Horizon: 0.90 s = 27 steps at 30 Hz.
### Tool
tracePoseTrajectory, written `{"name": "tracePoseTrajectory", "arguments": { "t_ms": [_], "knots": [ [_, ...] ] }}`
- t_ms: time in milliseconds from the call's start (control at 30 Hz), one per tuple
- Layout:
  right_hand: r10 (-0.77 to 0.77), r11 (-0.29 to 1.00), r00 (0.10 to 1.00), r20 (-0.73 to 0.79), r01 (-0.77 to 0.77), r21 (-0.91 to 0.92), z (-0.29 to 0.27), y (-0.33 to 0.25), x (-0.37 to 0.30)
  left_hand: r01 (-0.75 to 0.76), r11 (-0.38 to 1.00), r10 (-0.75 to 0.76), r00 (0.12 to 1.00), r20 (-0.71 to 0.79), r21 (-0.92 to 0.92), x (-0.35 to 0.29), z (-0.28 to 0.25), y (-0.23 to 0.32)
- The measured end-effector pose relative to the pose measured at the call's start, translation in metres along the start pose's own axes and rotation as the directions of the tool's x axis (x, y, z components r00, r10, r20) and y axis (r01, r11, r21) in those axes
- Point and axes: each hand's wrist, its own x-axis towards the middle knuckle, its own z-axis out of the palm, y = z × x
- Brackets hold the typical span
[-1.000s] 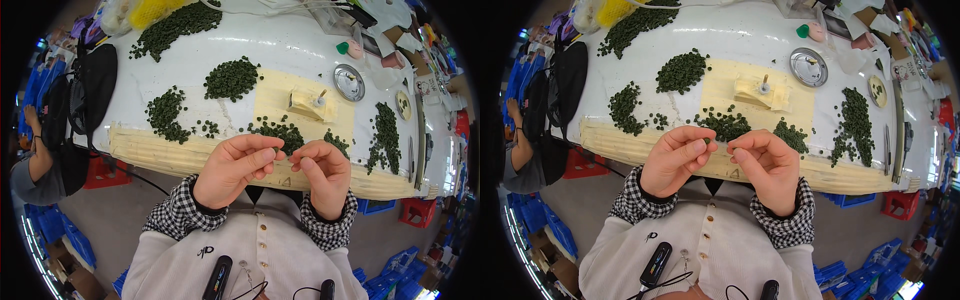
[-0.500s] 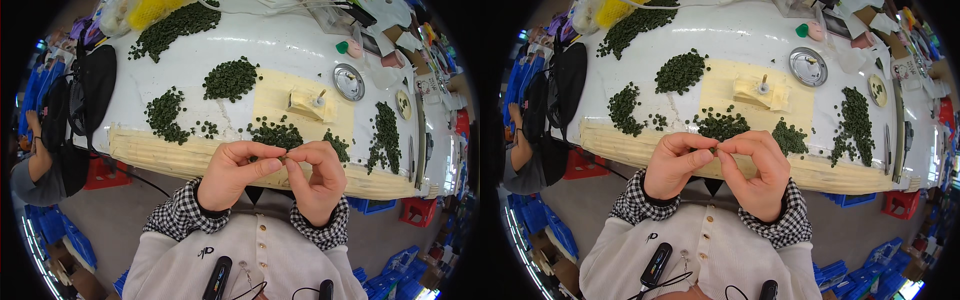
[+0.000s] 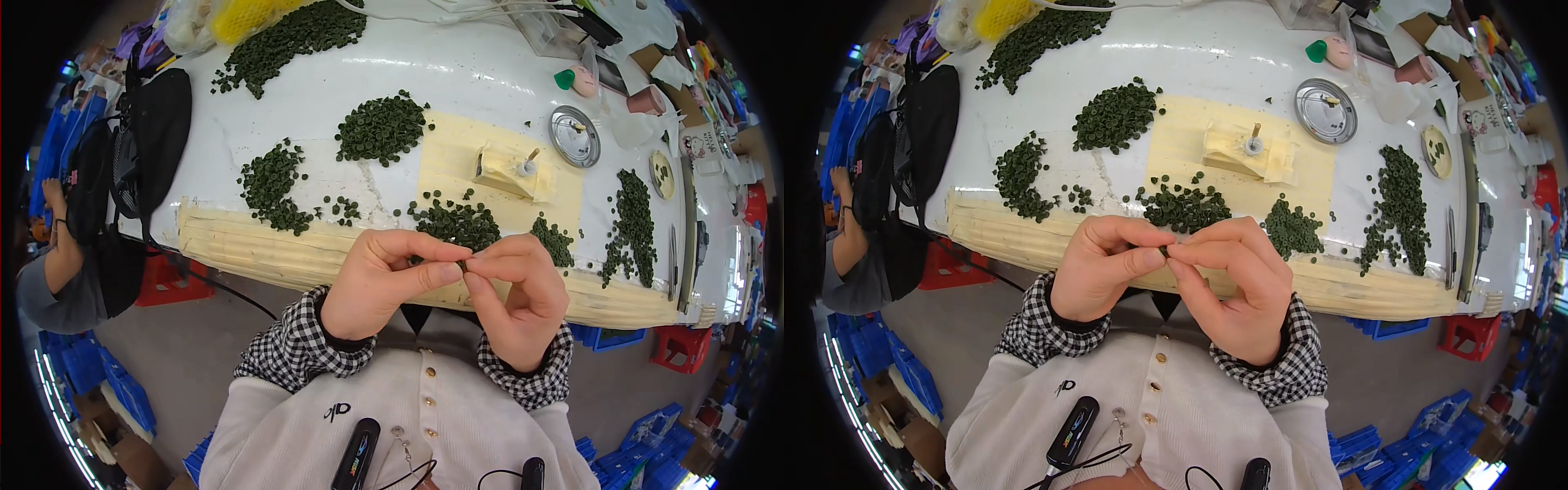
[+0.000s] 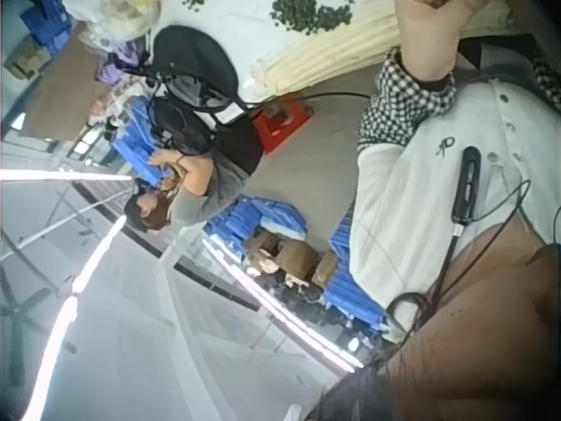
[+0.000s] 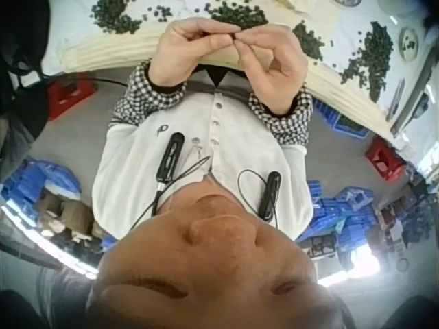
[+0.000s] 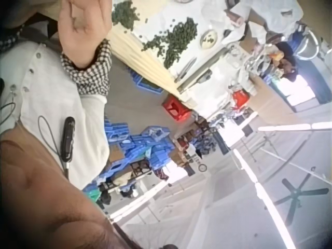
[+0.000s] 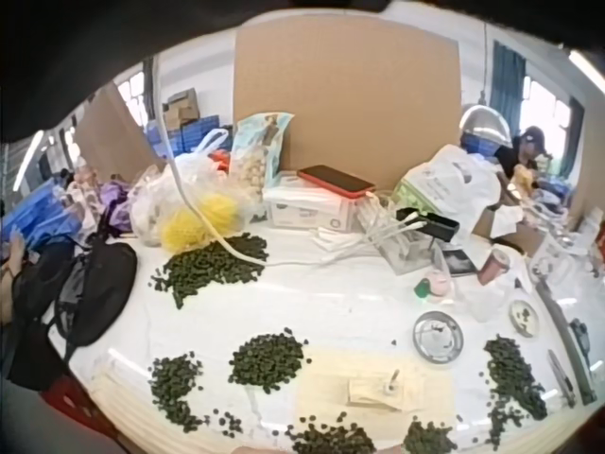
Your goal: The person is sorting and inspecting small green plastic components on a factory workbench.
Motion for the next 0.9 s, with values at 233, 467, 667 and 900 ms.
{"name": "tracePoseTrajectory", "arguments": {
  "t_ms": [233,467,667,900],
  "knots": [
    [0.044,0.963,0.989,0.138,-0.079,0.257,-0.013,0.008,0.0,0.148,0.984,-0.129,0.975,0.182,-0.096,0.002,-0.004,0.001],
    [0.014,0.991,0.992,0.126,-0.031,0.132,-0.015,0.008,0.0,0.102,0.994,-0.106,0.98,0.168,0.034,-0.001,-0.002,0.007],
    [0.049,0.986,0.994,0.097,-0.063,0.153,-0.012,0.005,0.001,-0.074,0.971,0.054,0.994,0.094,0.228,-0.003,0.003,0.002],
    [-0.015,0.999,0.996,0.091,0.01,0.05,-0.01,0.005,0.003,-0.087,0.951,0.067,0.995,0.078,0.295,-0.005,0.004,0.002]
  ]
}}
